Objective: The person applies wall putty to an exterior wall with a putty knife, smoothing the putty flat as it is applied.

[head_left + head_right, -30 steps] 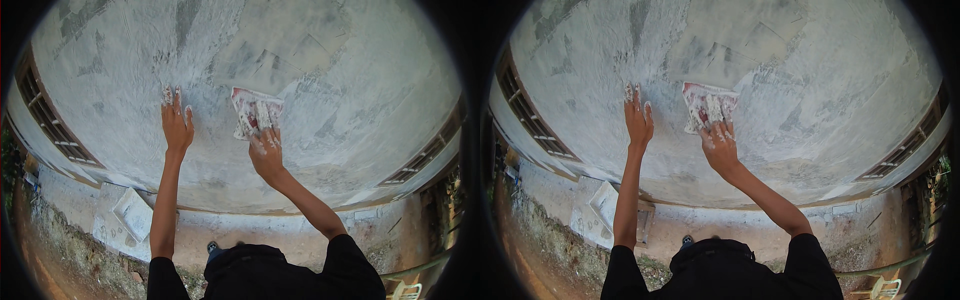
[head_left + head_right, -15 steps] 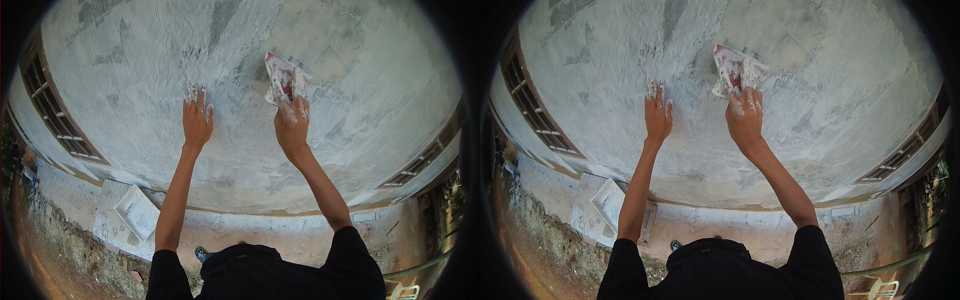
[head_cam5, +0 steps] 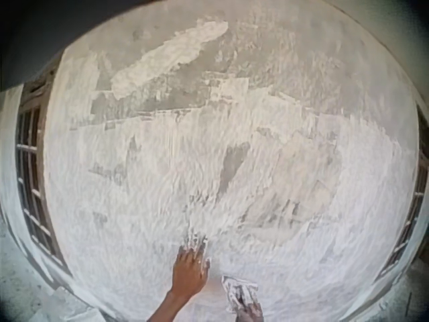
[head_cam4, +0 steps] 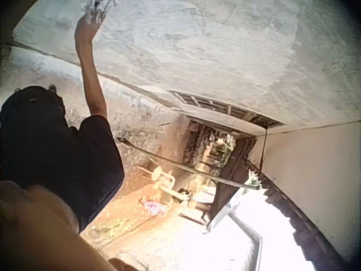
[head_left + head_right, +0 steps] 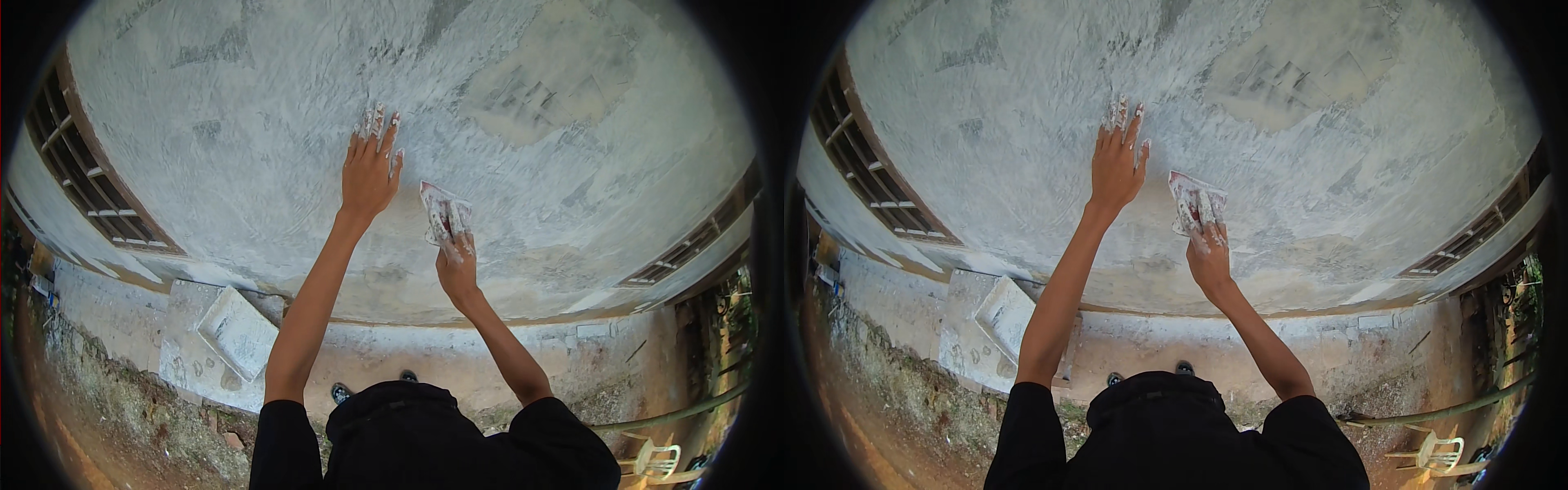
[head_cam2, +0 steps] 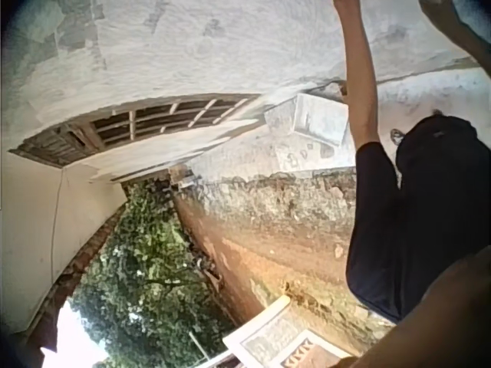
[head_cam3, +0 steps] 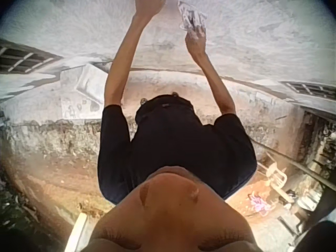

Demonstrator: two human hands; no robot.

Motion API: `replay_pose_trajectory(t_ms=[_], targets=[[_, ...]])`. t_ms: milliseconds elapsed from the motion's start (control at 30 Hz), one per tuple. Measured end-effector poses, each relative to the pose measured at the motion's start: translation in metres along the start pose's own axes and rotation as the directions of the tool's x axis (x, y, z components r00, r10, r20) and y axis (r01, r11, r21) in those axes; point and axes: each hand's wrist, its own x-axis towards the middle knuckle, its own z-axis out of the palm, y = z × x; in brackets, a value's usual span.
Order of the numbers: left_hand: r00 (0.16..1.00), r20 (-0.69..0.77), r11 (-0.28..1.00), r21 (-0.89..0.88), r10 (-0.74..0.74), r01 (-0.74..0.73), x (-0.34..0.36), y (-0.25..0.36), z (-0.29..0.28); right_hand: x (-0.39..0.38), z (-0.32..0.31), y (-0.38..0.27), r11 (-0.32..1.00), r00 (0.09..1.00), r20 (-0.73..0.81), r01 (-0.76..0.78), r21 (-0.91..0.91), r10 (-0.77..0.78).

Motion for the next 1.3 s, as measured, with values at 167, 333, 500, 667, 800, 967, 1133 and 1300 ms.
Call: replay_pose_trajectory(t_ms=[167, 333, 500, 667, 800, 967, 1133, 1300], targets=[[0.998, 0.029, 0.999, -0.001, 0.054, -0.054, 0.0, -0.006, -0.006, 0.047, -0.023, 0.035, 0.965, 0.899, -0.351, -0.243, 0.1, 0.262], [0.996, 0.063, 0.998, -0.002, 0.067, -0.067, -0.003, -0.008, -0.001, 0.087, -0.013, 0.04, 0.917, 0.736, -0.548, -0.338, 0.21, 0.397], [0.995, 0.083, 0.999, -0.023, 0.051, -0.049, -0.005, -0.007, -0.003, 0.06, 0.041, -0.004, 0.948, 0.925, -0.223, -0.276, 0.16, 0.307], [0.995, 0.069, 0.998, -0.006, 0.068, -0.068, -0.001, -0.011, -0.009, 0.052, -0.004, -0.012, 0.968, 0.905, -0.359, -0.175, 0.178, 0.229], [0.994, 0.076, 0.997, -0.018, 0.078, -0.076, 0.0, -0.01, -0.006, 0.127, -0.076, 0.029, 0.858, 0.693, -0.513, -0.466, 0.217, 0.506], [0.995, 0.066, 0.997, -0.028, 0.08, -0.078, 0.001, -0.006, -0.006, 0.141, -0.032, 0.022, 0.936, 0.817, -0.457, -0.307, 0.173, 0.352], [0.985, 0.164, 0.998, -0.039, 0.049, -0.044, -0.009, -0.023, -0.007, 0.079, 0.029, -0.039, 0.989, 0.987, -0.162, 0.008, 0.147, 0.016], [0.986, 0.141, 0.995, -0.062, 0.087, -0.079, 0.001, -0.01, -0.016, 0.107, -0.048, 0.002, 0.974, 0.821, -0.524, -0.194, 0.117, 0.227]])
